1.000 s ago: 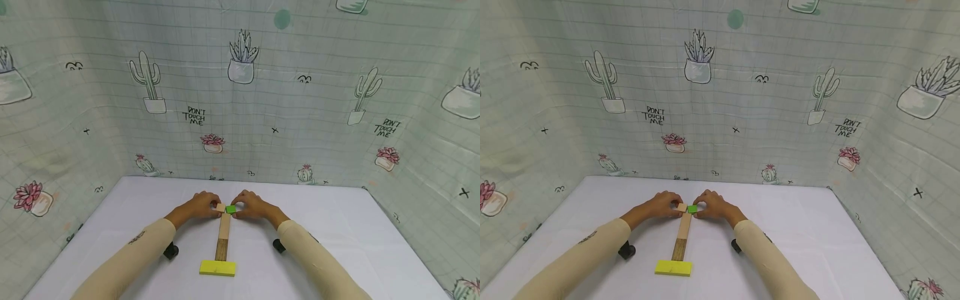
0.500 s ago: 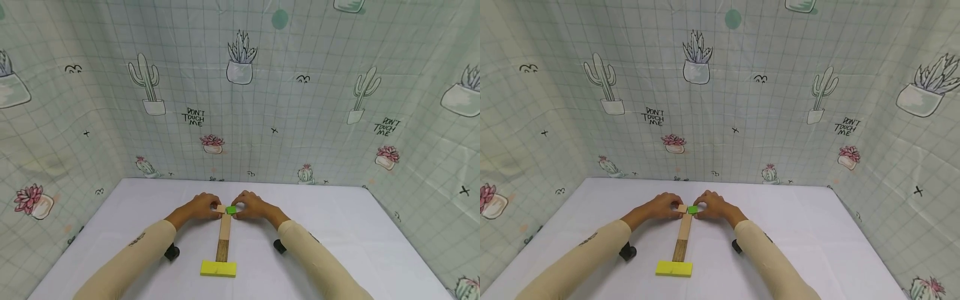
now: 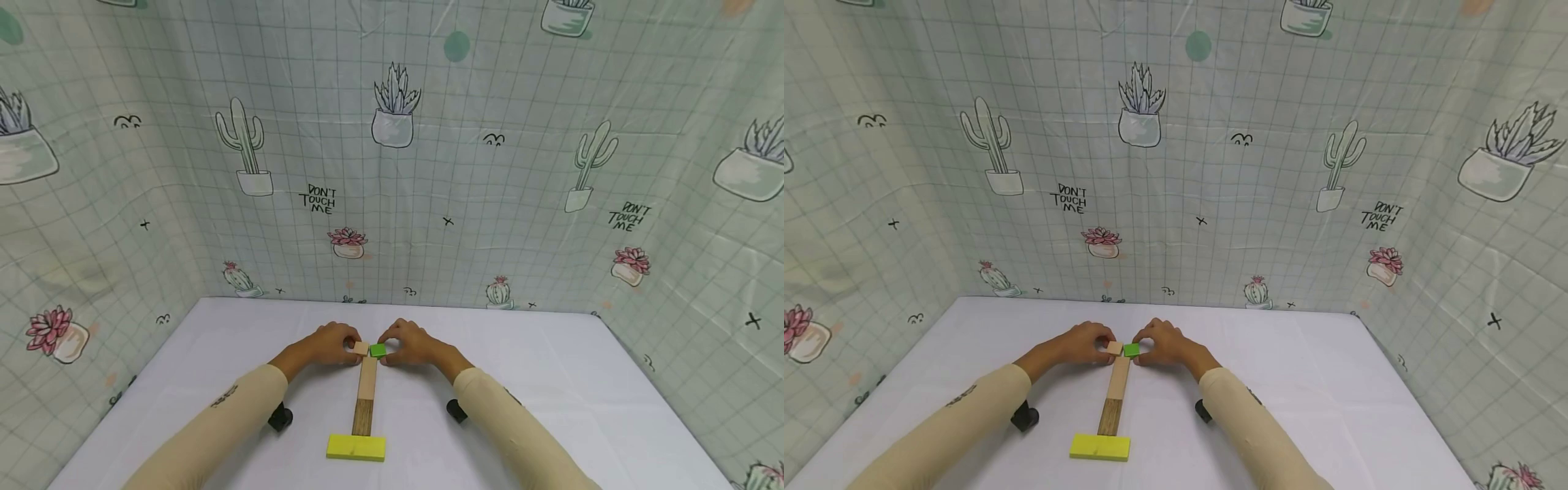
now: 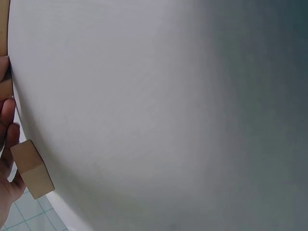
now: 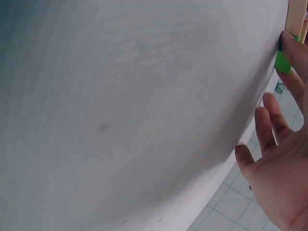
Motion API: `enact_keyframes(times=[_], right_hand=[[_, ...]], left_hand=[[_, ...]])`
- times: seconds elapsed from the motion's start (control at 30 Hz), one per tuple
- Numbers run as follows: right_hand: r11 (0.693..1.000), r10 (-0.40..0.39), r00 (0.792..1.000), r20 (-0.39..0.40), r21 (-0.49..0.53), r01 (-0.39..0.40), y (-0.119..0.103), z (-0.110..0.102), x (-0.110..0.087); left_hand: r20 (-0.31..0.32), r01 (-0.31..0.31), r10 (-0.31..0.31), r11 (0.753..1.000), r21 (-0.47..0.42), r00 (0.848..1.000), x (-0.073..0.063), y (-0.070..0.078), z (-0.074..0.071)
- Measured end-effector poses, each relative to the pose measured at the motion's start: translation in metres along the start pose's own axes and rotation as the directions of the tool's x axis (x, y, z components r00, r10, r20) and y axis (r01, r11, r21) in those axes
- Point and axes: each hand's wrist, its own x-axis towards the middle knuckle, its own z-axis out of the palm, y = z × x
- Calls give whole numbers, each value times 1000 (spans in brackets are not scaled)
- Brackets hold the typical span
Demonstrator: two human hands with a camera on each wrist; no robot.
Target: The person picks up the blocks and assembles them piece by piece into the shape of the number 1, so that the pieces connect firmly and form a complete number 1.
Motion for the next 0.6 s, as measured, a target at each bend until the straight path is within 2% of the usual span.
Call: enact_keyframes(times=[0.27, 0.6], right_hand=[[1000, 8, 1000, -11, 7, -8, 1, -1, 1], [1000, -11, 1000, -16, 17, 11, 2, 2, 1]], left_hand=[[6, 25, -25, 1000, -13, 1000, 3, 1, -1], [22, 12, -12, 1000, -1, 1000, 0, 2, 0]])
